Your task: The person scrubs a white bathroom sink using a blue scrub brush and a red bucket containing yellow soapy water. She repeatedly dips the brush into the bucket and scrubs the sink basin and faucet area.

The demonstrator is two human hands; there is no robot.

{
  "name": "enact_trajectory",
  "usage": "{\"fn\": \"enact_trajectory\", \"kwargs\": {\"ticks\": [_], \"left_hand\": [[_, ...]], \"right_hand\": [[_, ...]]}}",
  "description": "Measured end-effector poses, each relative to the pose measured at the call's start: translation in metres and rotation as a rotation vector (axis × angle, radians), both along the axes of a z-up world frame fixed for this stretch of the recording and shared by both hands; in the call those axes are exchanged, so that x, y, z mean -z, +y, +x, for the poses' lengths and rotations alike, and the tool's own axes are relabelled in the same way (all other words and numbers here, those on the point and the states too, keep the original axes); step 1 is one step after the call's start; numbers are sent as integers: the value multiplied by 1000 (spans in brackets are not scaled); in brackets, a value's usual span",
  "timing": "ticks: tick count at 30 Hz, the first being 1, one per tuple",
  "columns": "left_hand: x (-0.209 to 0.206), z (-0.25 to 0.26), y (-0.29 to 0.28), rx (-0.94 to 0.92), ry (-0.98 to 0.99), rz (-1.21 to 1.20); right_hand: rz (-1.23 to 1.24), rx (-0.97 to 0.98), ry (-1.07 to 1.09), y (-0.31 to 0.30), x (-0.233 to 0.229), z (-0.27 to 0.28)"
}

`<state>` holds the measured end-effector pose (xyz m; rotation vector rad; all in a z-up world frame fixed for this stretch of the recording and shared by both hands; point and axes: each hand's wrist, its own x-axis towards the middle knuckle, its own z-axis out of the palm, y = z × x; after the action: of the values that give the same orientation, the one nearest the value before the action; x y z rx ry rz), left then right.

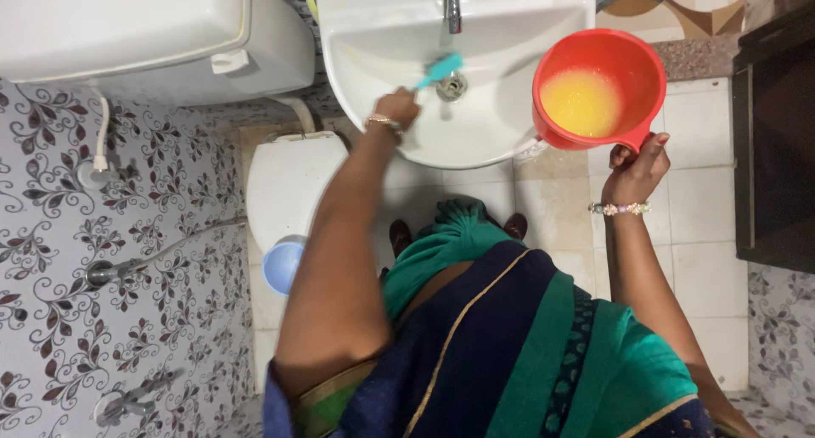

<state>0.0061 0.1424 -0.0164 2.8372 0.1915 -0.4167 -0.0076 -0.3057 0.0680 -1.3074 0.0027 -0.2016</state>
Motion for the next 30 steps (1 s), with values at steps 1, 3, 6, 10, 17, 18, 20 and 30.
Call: {"fn": "enact_trajectory", "kwargs": {"ticks": [1, 3, 6, 10, 17, 18, 20, 30], "left_hand": [[-9, -16, 15, 92, 23, 157], [-34, -38, 42, 186, 40, 396], [-63, -42, 53, 139, 107, 521], [-57, -6, 13, 155, 145, 448], [-13, 33, -39, 275, 62, 395], [-19, 33, -27, 258, 44, 417], [-44, 33, 6, 234, 23, 478], [-64, 10, 15, 236, 146, 574]], "right_hand": [[8, -6, 4, 0, 2, 0], [-2, -15, -8, 3, 7, 2], [-39, -21, -25, 5, 12, 1], [-14, -25, -23, 6, 9, 7], [-41, -15, -28, 4, 7, 9], [-39, -19, -30, 3, 7, 9], [-29, -21, -36, 2, 7, 11], [7, 7, 0, 3, 11, 10]]}}
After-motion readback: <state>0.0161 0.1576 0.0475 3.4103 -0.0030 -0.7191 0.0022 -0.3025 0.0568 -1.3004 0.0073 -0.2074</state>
